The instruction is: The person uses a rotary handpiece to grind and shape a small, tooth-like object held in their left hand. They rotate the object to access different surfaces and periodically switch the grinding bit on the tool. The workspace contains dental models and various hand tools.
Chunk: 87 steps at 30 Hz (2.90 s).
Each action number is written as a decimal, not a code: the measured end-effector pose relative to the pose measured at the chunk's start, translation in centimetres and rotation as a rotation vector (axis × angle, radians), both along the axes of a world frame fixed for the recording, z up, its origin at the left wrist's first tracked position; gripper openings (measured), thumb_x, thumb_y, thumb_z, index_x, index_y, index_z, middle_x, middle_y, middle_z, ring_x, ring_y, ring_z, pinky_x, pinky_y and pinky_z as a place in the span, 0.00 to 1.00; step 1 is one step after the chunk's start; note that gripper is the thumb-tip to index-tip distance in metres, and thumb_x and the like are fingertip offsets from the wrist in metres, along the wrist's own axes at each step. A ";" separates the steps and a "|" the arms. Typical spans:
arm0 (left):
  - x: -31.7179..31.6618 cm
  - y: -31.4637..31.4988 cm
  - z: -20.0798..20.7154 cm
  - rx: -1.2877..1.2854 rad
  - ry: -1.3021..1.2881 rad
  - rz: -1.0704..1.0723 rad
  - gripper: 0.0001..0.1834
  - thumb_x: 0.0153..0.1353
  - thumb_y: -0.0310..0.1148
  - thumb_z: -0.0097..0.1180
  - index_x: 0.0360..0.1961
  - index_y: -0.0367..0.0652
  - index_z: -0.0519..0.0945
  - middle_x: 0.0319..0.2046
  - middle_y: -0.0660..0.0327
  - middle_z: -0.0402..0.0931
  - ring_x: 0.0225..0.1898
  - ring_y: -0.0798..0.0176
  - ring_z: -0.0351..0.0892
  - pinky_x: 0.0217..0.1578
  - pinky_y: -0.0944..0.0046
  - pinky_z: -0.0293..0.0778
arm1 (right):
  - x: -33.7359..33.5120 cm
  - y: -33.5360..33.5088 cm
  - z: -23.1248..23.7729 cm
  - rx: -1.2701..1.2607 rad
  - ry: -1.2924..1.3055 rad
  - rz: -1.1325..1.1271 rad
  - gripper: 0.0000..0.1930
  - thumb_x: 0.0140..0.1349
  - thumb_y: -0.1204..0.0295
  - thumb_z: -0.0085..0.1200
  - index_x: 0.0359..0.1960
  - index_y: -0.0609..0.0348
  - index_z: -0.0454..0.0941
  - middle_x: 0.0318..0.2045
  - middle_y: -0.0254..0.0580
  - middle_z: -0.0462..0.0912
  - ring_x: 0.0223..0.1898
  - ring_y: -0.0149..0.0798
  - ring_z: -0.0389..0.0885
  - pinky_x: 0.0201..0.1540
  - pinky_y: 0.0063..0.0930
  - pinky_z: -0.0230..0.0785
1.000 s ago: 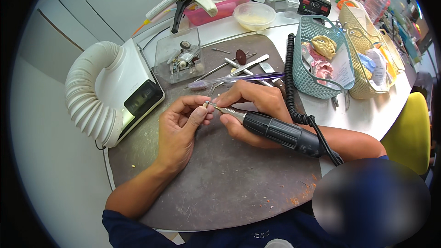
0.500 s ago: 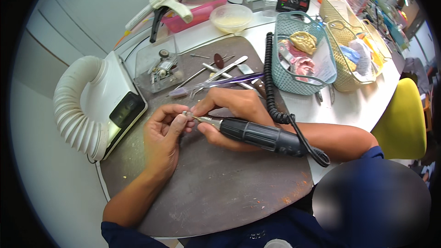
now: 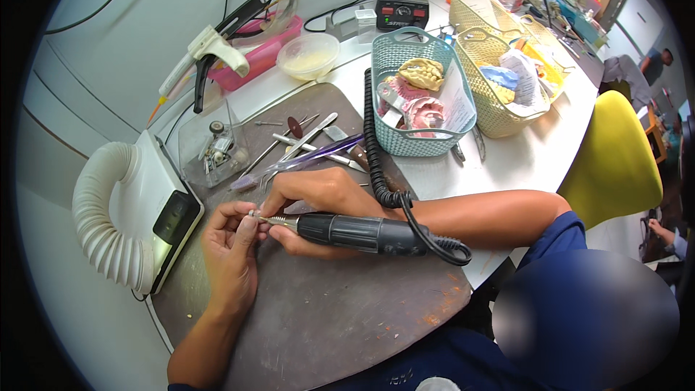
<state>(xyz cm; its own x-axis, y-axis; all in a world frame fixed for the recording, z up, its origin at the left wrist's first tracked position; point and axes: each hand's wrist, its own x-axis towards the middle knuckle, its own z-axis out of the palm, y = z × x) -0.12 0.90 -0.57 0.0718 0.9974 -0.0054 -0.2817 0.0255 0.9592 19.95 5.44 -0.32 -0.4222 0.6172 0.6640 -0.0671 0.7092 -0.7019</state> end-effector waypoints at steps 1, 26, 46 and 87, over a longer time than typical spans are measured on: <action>0.0 0.0 -0.1 0.001 0.002 0.003 0.10 0.67 0.26 0.57 0.48 0.36 0.75 0.38 0.61 0.78 0.37 0.71 0.78 0.41 0.73 0.75 | 0.2 -0.1 0.2 0.003 -0.001 -0.007 0.11 0.54 0.73 0.63 0.37 0.65 0.78 0.30 0.46 0.84 0.31 0.41 0.86 0.34 0.29 0.75; 0.1 -0.1 0.0 0.043 0.001 0.037 0.10 0.67 0.24 0.56 0.48 0.36 0.77 0.40 0.61 0.79 0.38 0.72 0.77 0.43 0.72 0.74 | 0.1 -0.4 0.3 -0.020 0.025 -0.023 0.11 0.53 0.74 0.62 0.37 0.64 0.77 0.35 0.50 0.84 0.37 0.45 0.86 0.38 0.30 0.77; 0.4 0.2 -0.2 0.038 0.003 0.030 0.10 0.67 0.25 0.57 0.48 0.36 0.76 0.43 0.57 0.79 0.43 0.69 0.79 0.46 0.69 0.75 | 0.6 -0.3 0.8 0.008 -0.090 -0.041 0.11 0.53 0.76 0.61 0.37 0.66 0.78 0.38 0.53 0.85 0.41 0.46 0.87 0.45 0.32 0.79; -0.2 0.1 -0.2 0.034 0.010 -0.020 0.09 0.67 0.25 0.58 0.46 0.34 0.80 0.42 0.56 0.82 0.40 0.70 0.80 0.44 0.71 0.76 | 0.3 -0.1 0.5 -0.114 -0.065 -0.026 0.09 0.55 0.75 0.60 0.35 0.66 0.78 0.32 0.50 0.84 0.34 0.40 0.86 0.39 0.29 0.77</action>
